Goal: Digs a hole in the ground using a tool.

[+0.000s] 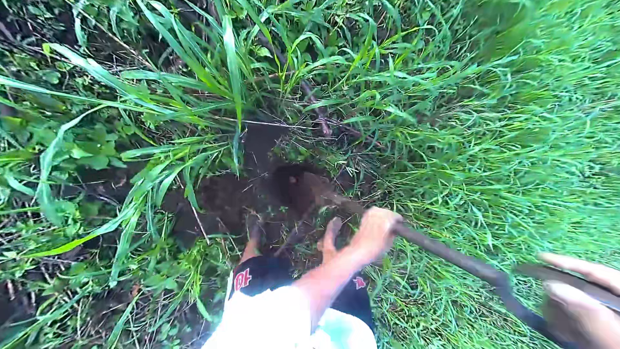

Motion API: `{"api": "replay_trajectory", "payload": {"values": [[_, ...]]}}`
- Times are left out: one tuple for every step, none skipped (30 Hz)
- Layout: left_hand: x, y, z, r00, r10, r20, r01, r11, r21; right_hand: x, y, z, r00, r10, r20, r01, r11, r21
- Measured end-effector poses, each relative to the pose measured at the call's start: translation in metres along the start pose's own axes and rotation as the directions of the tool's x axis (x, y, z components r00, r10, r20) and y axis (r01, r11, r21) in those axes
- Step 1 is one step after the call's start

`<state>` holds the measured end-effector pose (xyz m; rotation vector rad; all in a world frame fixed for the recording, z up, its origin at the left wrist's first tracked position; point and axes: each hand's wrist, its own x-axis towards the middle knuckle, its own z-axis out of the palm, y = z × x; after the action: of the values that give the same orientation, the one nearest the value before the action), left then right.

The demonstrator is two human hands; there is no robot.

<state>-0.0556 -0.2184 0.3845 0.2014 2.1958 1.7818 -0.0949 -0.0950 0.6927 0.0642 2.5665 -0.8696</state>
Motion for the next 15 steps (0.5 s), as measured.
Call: {"api": "replay_trajectory", "payload": {"values": [[0.005, -0.038, 0.007, 0.989, -0.148, -0.003, 0.148, 0.989, 0.024, 0.043, 0.038, 0.061, 0.999, -0.023, -0.042, 0.020, 0.998, -0.062], [0.006, -0.071, 0.016, 0.963, -0.269, -0.016, 0.269, 0.962, 0.040, 0.082, 0.088, 0.122, 0.995, -0.051, -0.091, 0.043, 0.996, -0.083], [0.004, -0.094, 0.023, 0.937, -0.349, -0.019, 0.350, 0.935, 0.051, 0.110, 0.138, 0.172, 0.989, -0.074, -0.130, 0.067, 0.996, -0.061], [0.000, -0.109, 0.027, 0.922, -0.387, -0.017, 0.387, 0.920, 0.060, 0.126, 0.167, 0.200, 0.997, -0.007, -0.082, 0.005, 1.000, -0.029], [-0.005, -0.121, 0.023, 0.916, -0.400, -0.011, 0.400, 0.913, 0.076, 0.131, 0.176, 0.218, 0.998, 0.069, 0.008, -0.069, 0.998, 0.006], [-0.013, -0.128, 0.017, 0.915, -0.404, 0.009, 0.402, 0.910, 0.100, 0.121, 0.174, 0.233, 0.988, 0.117, 0.098, -0.122, 0.992, 0.044], [-0.031, -0.128, 0.023, 0.914, -0.402, 0.055, 0.395, 0.913, 0.106, 0.089, 0.172, 0.244, 0.972, 0.163, 0.167, -0.176, 0.982, 0.068], [-0.042, -0.126, 0.034, 0.924, -0.372, 0.090, 0.363, 0.926, 0.098, 0.060, 0.170, 0.251, 0.964, 0.181, 0.197, -0.200, 0.977, 0.081], [-0.042, -0.124, 0.037, 0.945, -0.308, 0.111, 0.299, 0.950, 0.089, 0.044, 0.165, 0.255, 0.973, 0.158, 0.170, -0.176, 0.979, 0.102], [-0.038, -0.117, 0.038, 0.964, -0.228, 0.139, 0.218, 0.972, 0.085, 0.032, 0.160, 0.250, 0.988, 0.117, 0.098, -0.129, 0.983, 0.127], [-0.033, -0.100, 0.036, 0.974, -0.139, 0.179, 0.123, 0.988, 0.094, 0.024, 0.151, 0.232, 0.996, 0.079, 0.031, -0.083, 0.984, 0.158], [-0.028, -0.074, 0.034, 0.969, -0.052, 0.243, 0.028, 0.994, 0.102, 0.014, 0.141, 0.202, 0.998, 0.055, -0.011, -0.052, 0.980, 0.194], [-0.024, -0.040, 0.036, 0.953, 0.050, 0.299, -0.079, 0.993, 0.086, 0.001, 0.128, 0.164, 0.999, 0.033, -0.039, -0.024, 0.976, 0.215], [-0.017, -0.001, 0.037, 0.929, 0.158, 0.334, -0.184, 0.982, 0.048, -0.012, 0.113, 0.120, 0.999, -0.007, -0.049, 0.017, 0.981, 0.192], [-0.008, 0.036, 0.038, 0.904, 0.258, 0.342, -0.281, 0.959, 0.020, -0.022, 0.096, 0.077, 0.998, -0.054, -0.028, 0.058, 0.986, 0.155]]}}
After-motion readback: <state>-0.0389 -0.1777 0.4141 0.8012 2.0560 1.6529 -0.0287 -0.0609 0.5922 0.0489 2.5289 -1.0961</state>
